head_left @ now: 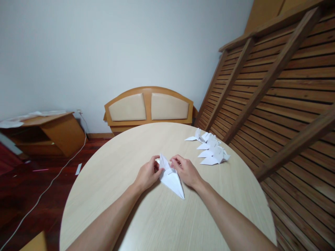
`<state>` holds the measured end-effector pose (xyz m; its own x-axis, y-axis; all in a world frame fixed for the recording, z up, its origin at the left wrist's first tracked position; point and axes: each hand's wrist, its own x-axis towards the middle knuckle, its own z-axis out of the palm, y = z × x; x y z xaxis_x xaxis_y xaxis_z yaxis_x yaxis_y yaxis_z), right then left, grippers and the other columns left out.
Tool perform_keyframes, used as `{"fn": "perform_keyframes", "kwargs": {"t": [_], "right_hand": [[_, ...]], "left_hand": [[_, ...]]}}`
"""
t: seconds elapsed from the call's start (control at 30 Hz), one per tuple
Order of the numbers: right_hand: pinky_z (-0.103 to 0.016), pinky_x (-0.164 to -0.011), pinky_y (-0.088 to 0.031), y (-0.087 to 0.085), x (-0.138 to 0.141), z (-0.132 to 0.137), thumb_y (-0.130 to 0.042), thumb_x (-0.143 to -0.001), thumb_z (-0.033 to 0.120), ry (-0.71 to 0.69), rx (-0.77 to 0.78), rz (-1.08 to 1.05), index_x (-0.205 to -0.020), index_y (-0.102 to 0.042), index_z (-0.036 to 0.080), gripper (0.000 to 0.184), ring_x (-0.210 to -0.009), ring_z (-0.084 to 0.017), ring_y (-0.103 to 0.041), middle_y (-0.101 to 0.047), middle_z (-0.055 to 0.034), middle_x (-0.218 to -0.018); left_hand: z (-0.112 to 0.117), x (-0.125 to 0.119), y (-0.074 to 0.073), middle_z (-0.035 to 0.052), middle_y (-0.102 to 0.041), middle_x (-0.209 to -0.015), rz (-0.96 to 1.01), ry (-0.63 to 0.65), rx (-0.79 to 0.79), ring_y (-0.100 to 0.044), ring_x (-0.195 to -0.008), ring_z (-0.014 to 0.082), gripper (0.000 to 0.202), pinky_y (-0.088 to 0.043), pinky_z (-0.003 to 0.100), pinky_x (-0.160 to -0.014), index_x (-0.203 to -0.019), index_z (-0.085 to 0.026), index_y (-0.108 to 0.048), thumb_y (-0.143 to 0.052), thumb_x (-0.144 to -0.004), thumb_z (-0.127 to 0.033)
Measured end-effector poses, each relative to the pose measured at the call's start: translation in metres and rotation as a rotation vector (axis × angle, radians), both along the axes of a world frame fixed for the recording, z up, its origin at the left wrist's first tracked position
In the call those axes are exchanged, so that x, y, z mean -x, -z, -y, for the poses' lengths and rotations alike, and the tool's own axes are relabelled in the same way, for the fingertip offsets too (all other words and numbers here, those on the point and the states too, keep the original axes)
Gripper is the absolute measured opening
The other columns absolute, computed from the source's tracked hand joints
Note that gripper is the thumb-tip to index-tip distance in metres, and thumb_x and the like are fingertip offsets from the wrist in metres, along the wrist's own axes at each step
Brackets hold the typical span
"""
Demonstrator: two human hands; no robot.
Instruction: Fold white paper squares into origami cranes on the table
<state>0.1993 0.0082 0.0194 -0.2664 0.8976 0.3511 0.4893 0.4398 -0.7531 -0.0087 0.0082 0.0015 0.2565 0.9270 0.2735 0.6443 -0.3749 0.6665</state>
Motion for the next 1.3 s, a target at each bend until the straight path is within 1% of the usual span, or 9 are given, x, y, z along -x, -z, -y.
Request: {"fn": "perform_keyframes", "kwargs": {"t": [0.2, 0.37, 0.5, 0.6, 0.7, 0.83, 1.07, 1.2, 1.3], "right_hand": [[-0.030, -0.078, -0.050, 0.005, -0.002, -0.003, -0.049, -0.098, 0.026, -0.117, 0.056, -0.054, -0.104, -0.064, 0.022, 0.017, -0.090, -0.018, -0.070, -0.075, -0.0043, -0.097], [-0.034, -0.089, -0.049, 0.003, -0.001, 0.003, -0.051, -0.095, 0.018, -0.228, -0.008, 0.073, -0.110, -0.065, 0.022, 0.021, -0.101, -0.019, -0.066, -0.072, -0.0054, -0.109], [-0.037, -0.098, -0.046, 0.006, -0.001, 0.003, -0.062, -0.088, 0.014, -0.253, -0.089, 0.179, -0.115, -0.064, 0.021, 0.028, -0.110, -0.022, -0.062, -0.069, -0.0071, -0.115], [-0.038, -0.099, -0.045, 0.009, -0.002, 0.001, -0.066, -0.085, 0.014, -0.259, -0.126, 0.229, -0.112, -0.063, 0.020, 0.027, -0.110, -0.022, -0.059, -0.068, -0.0069, -0.112], [-0.038, -0.098, -0.045, 0.010, -0.004, -0.001, -0.068, -0.085, 0.015, -0.241, -0.163, 0.257, -0.104, -0.063, 0.020, 0.021, -0.109, -0.022, -0.058, -0.067, -0.0062, -0.108], [-0.038, -0.095, -0.046, 0.008, -0.005, -0.002, -0.067, -0.086, 0.016, -0.196, -0.195, 0.284, -0.098, -0.063, 0.020, 0.014, -0.105, -0.022, -0.059, -0.066, -0.0059, -0.104], [-0.041, -0.104, -0.042, 0.000, -0.001, 0.005, -0.059, -0.094, 0.031, -0.260, -0.238, 0.365, -0.121, -0.064, 0.020, 0.029, -0.118, -0.024, -0.057, -0.067, -0.0091, -0.122], [-0.048, -0.117, -0.027, 0.001, 0.000, 0.010, -0.061, -0.092, 0.042, -0.336, -0.191, 0.485, -0.142, -0.051, 0.019, 0.055, -0.139, -0.029, -0.042, -0.053, -0.0114, -0.147], [-0.052, -0.120, -0.022, 0.005, -0.001, 0.008, -0.047, -0.100, 0.038, -0.329, -0.104, 0.532, -0.153, -0.035, 0.022, 0.056, -0.148, -0.028, -0.029, -0.039, -0.0082, -0.157]], "left_hand": [[-0.001, 0.005, 0.002, 0.0003, -0.065, -0.084, -0.117, -0.017, -0.043, -0.061, -0.073, 0.0176, 0.075, -0.043, 0.027, -0.068, -0.155, -0.025, -0.024, -0.058, -0.089, -0.030], [0.000, 0.005, -0.002, 0.0035, -0.065, -0.081, -0.269, -0.010, -0.091, -0.061, -0.076, 0.0206, 0.057, -0.045, 0.030, -0.071, -0.146, -0.026, -0.046, -0.058, -0.090, -0.032], [0.003, 0.004, -0.008, 0.0072, -0.067, -0.085, -0.356, 0.024, -0.170, -0.062, -0.085, 0.0239, 0.032, -0.047, 0.033, -0.078, -0.120, -0.023, -0.068, -0.058, -0.091, -0.031], [0.004, 0.003, -0.011, 0.0101, -0.067, -0.106, -0.344, 0.088, -0.270, -0.061, -0.102, 0.0255, 0.023, -0.049, 0.037, -0.089, -0.109, -0.023, -0.072, -0.060, -0.090, -0.025], [0.003, 0.004, -0.008, 0.0097, -0.058, -0.137, -0.321, 0.233, -0.333, -0.051, -0.128, 0.0263, 0.035, -0.041, 0.044, -0.108, -0.123, -0.025, -0.066, -0.058, -0.090, -0.018], [0.000, 0.004, 0.000, 0.0061, -0.056, -0.143, -0.385, 0.320, -0.272, -0.048, -0.136, 0.0240, 0.038, -0.035, 0.049, -0.114, -0.133, -0.028, -0.058, -0.046, -0.098, -0.019], [0.000, 0.005, 0.002, 0.0121, -0.050, -0.149, -0.498, 0.149, -0.164, -0.045, -0.139, 0.0260, 0.041, -0.036, 0.047, -0.115, -0.138, -0.017, -0.052, -0.034, -0.103, -0.029], [0.002, 0.006, 0.005, 0.0155, -0.037, -0.156, -0.567, 0.051, -0.080, -0.033, -0.146, 0.0300, 0.050, -0.031, 0.051, -0.117, -0.147, -0.012, -0.042, -0.029, -0.104, -0.035], [0.002, 0.006, 0.009, 0.0163, -0.032, -0.159, -0.588, -0.003, -0.043, -0.026, -0.148, 0.0320, 0.056, -0.026, 0.053, -0.119, -0.150, -0.010, -0.036, -0.029, -0.104, -0.040]]}}
